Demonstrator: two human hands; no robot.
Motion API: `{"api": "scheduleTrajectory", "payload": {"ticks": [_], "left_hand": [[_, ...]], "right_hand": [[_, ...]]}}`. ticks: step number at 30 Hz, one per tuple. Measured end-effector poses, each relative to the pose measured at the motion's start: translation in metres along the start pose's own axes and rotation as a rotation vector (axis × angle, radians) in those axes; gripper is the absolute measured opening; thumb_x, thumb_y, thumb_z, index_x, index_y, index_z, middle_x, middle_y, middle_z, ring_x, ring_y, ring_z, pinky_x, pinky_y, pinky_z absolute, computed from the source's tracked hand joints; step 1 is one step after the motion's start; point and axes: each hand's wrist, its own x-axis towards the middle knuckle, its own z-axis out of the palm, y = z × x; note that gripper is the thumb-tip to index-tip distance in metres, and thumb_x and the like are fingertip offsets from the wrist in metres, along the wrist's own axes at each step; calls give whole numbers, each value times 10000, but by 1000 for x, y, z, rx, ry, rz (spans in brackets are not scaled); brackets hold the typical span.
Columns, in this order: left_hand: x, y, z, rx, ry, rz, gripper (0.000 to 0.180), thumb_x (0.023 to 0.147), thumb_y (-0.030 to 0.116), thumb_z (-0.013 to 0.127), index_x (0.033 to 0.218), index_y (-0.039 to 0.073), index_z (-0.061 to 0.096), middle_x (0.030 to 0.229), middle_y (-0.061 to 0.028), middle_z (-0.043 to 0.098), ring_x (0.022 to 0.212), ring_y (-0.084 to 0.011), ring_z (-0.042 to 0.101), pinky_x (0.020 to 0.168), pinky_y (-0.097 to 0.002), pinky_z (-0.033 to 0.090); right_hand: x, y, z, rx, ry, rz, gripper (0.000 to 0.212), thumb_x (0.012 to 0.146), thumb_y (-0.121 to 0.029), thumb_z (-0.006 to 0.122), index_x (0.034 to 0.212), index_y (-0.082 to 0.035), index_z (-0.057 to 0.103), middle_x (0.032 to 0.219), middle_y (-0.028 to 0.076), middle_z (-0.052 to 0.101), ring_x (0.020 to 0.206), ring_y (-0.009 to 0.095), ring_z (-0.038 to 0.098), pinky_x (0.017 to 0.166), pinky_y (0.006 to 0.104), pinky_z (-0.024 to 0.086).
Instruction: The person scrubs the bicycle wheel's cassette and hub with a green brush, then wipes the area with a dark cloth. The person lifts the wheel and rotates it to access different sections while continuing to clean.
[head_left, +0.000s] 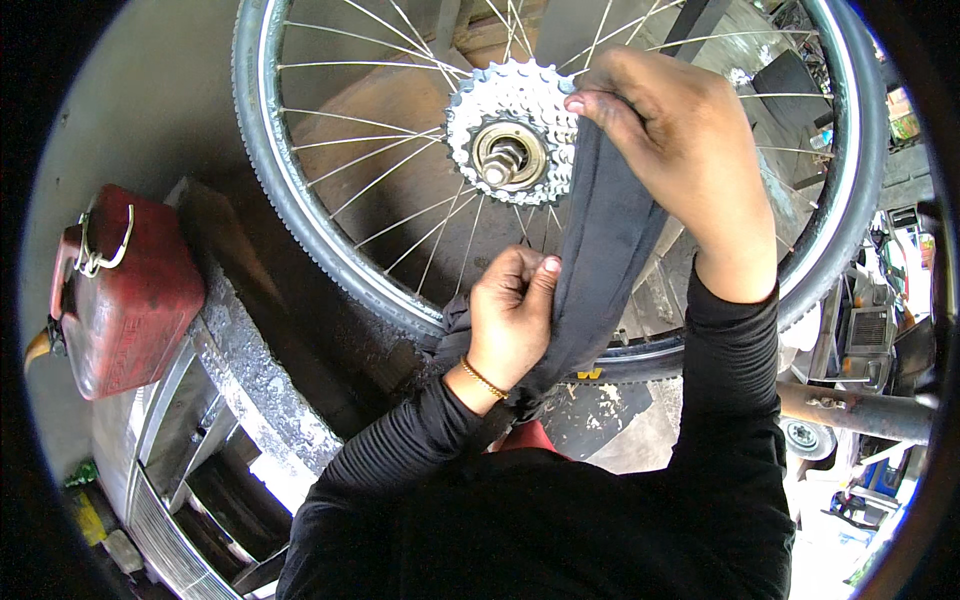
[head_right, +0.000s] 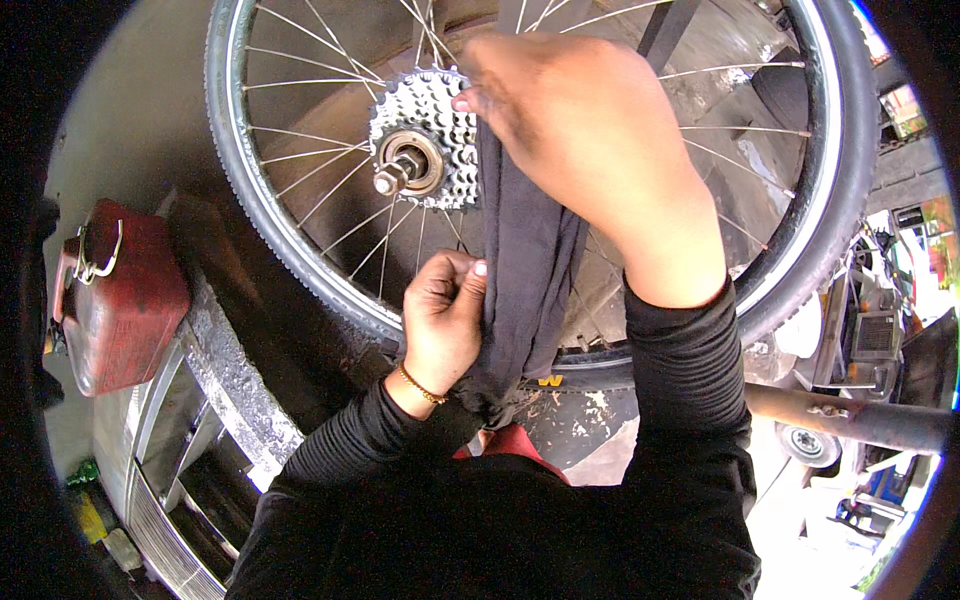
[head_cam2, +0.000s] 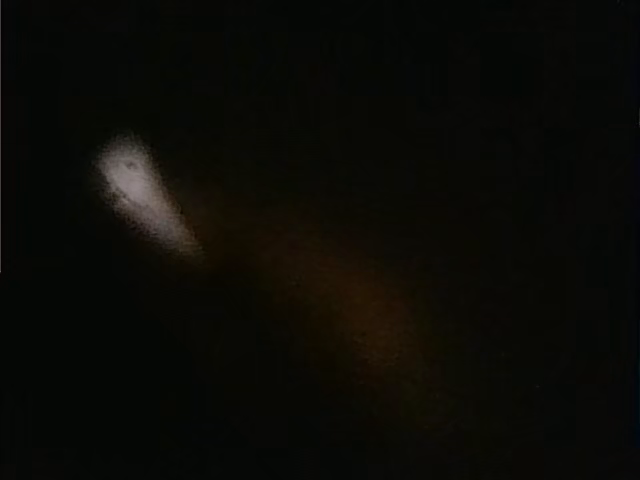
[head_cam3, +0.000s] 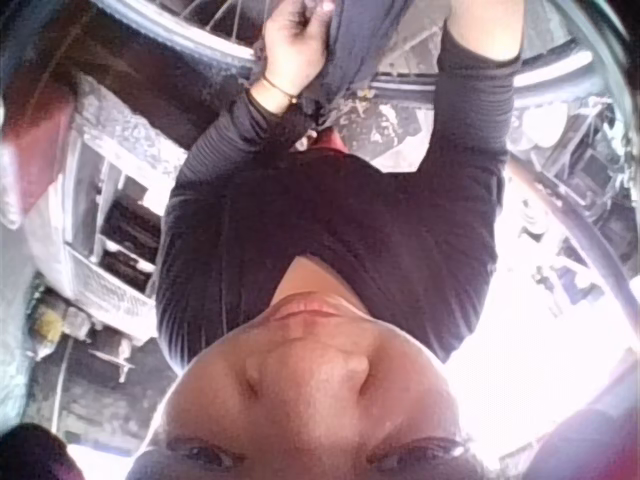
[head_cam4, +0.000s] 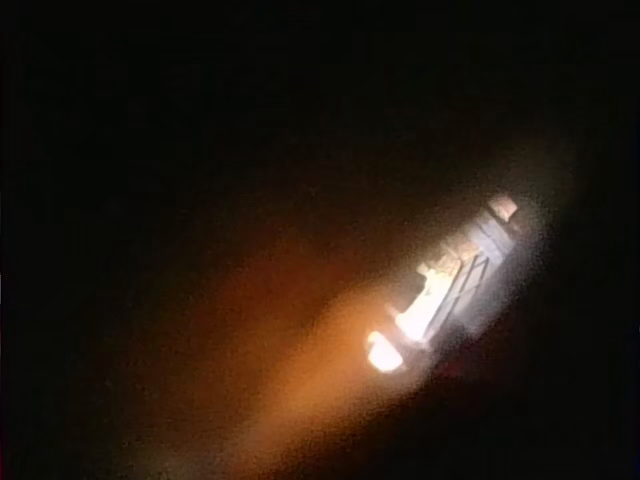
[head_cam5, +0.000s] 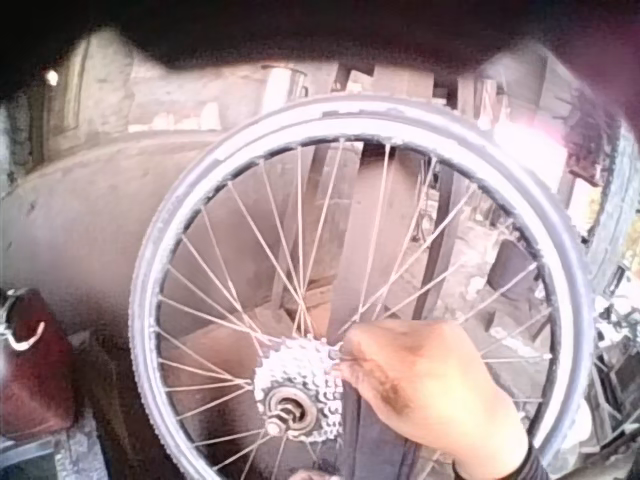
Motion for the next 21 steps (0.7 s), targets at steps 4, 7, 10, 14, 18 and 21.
{"api": "scheduleTrajectory", "payload": {"ticks": [4,7,10,14,18,21], "left_hand": [[-3,1,3,6,2,-27,152,889,69,601,769,13,525,611,17,465,585,-47,388,525,-211,360],[-1,-6,5,-57,38,15,153,892,77,600,776,14,523,612,23,465,586,-46,388,526,-210,360],[-2,-8,3,-41,34,8,154,897,80,594,778,13,522,611,31,453,585,-41,376,523,-204,349],[-2,-1,2,-63,26,-38,165,902,83,589,771,16,514,612,41,430,586,-32,357,518,-196,329],[7,-2,1,-183,62,-14,164,907,87,584,775,19,513,624,43,432,593,-26,355,522,-191,324],[6,-2,-3,-142,47,-23,176,907,94,583,767,15,512,631,30,449,602,-39,371,536,-204,345]], "right_hand": [[2,0,0,-5,-16,-28,161,785,-169,678,813,-37,588,693,100,593,610,273,580,534,336,427],[8,0,-2,-22,-11,-74,167,785,-173,674,813,-38,580,687,107,582,611,283,572,539,345,423],[14,-8,-5,-6,-57,-78,178,786,-183,669,809,-41,564,674,116,561,613,298,561,543,358,417],[25,-9,-3,-79,-110,-125,203,794,-196,667,795,-39,539,644,122,530,603,312,545,533,365,406],[40,-8,-2,-43,-119,-130,196,756,-102,628,841,-39,463,653,151,541,636,352,579,546,414,445],[33,-2,0,-23,-80,-107,213,768,-160,652,809,-34,485,643,147,543,628,343,568,540,398,435]]}}
